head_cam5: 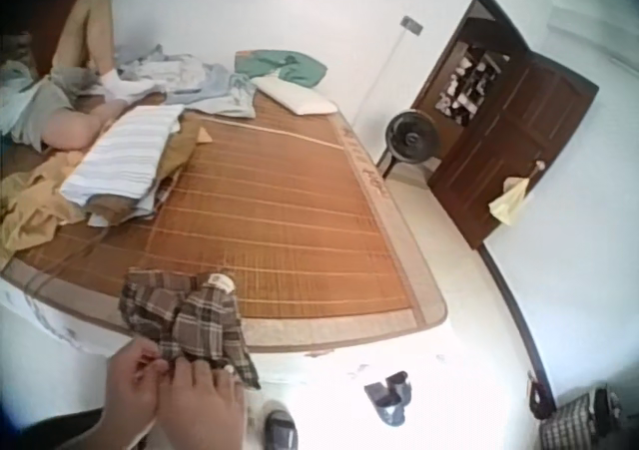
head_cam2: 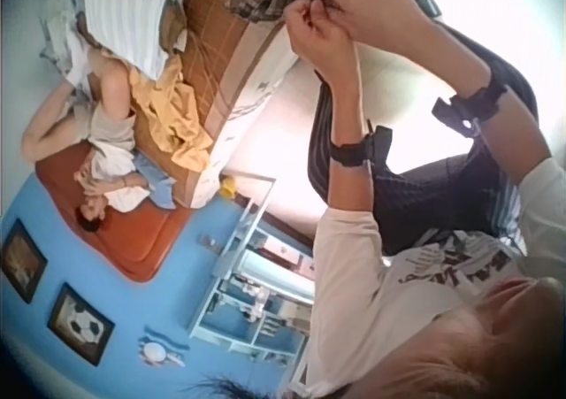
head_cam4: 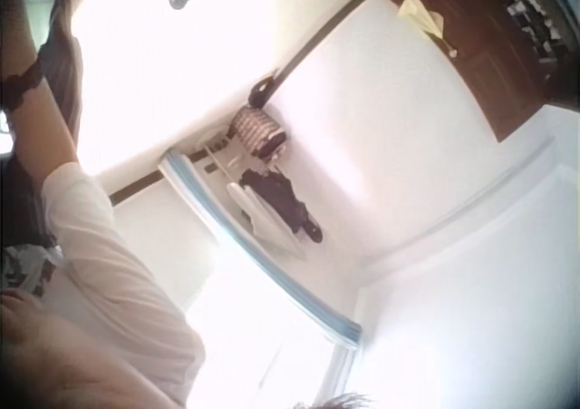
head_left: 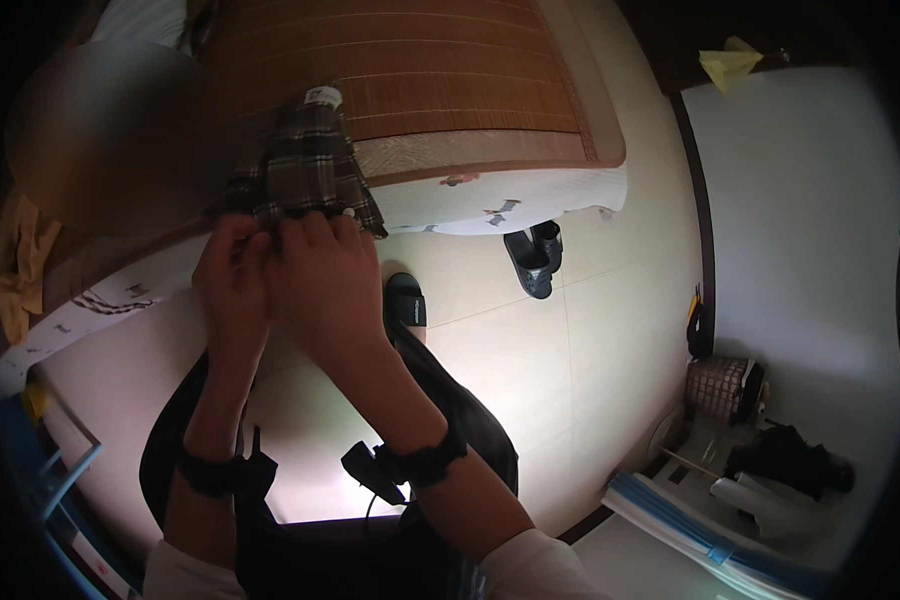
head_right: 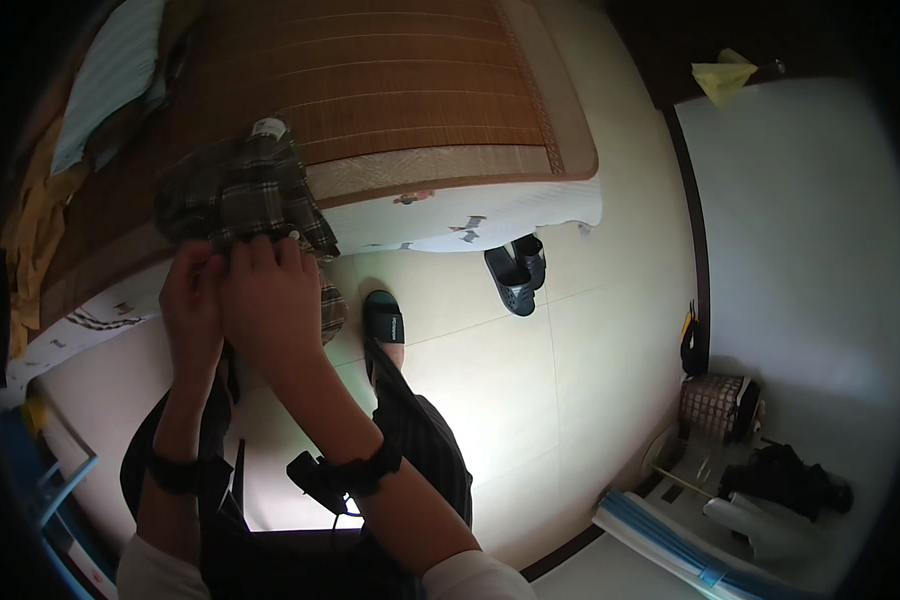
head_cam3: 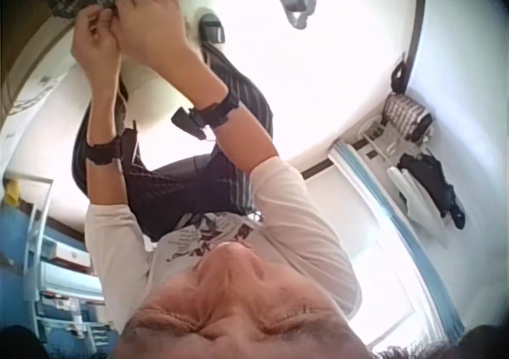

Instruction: The recorder is inspecting a plaid shirt, checking the buttons, collar, and seams while sitting down.

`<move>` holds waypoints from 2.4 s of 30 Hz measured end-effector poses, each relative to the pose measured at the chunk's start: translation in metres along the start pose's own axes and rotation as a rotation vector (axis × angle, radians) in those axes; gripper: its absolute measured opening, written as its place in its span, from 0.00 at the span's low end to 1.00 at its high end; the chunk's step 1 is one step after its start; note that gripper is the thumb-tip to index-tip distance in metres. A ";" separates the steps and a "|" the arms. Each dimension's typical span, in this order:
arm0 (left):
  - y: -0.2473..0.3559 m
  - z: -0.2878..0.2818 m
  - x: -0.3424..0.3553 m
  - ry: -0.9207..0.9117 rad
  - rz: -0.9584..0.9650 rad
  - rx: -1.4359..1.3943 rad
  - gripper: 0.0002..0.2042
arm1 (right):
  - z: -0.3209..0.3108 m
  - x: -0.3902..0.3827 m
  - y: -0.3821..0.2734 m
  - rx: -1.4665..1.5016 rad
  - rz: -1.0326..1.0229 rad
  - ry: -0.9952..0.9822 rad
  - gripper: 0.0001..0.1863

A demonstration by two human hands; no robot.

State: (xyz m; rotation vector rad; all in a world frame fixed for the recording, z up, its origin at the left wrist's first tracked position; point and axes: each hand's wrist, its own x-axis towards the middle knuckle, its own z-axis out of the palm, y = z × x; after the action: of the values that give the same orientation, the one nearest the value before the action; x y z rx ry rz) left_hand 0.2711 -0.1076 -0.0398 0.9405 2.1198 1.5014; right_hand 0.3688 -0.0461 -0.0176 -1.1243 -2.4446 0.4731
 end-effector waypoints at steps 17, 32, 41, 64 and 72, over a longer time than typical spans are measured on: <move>-0.025 -0.013 0.017 -0.246 -0.172 -0.219 0.04 | -0.009 0.006 0.004 0.251 0.024 -0.070 0.12; -0.024 -0.018 0.022 0.048 -0.121 -0.277 0.09 | -0.025 0.020 0.017 0.773 0.013 -0.099 0.14; 0.005 -0.028 0.027 -0.306 -0.164 -0.120 0.16 | -0.028 0.024 0.024 0.946 0.081 0.086 0.10; 0.006 -0.022 0.016 -0.326 -0.046 -0.114 0.07 | -0.020 0.021 0.034 2.169 0.404 0.039 0.13; 0.016 -0.017 0.011 -0.056 0.051 -0.059 0.06 | -0.040 0.028 0.029 1.499 0.347 0.089 0.06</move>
State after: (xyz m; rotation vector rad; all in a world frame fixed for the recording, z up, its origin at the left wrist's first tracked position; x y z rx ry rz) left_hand 0.2569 -0.1081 -0.0176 1.0107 2.0157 1.5358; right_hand 0.3912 -0.0011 0.0097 -0.7383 -1.1046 1.8259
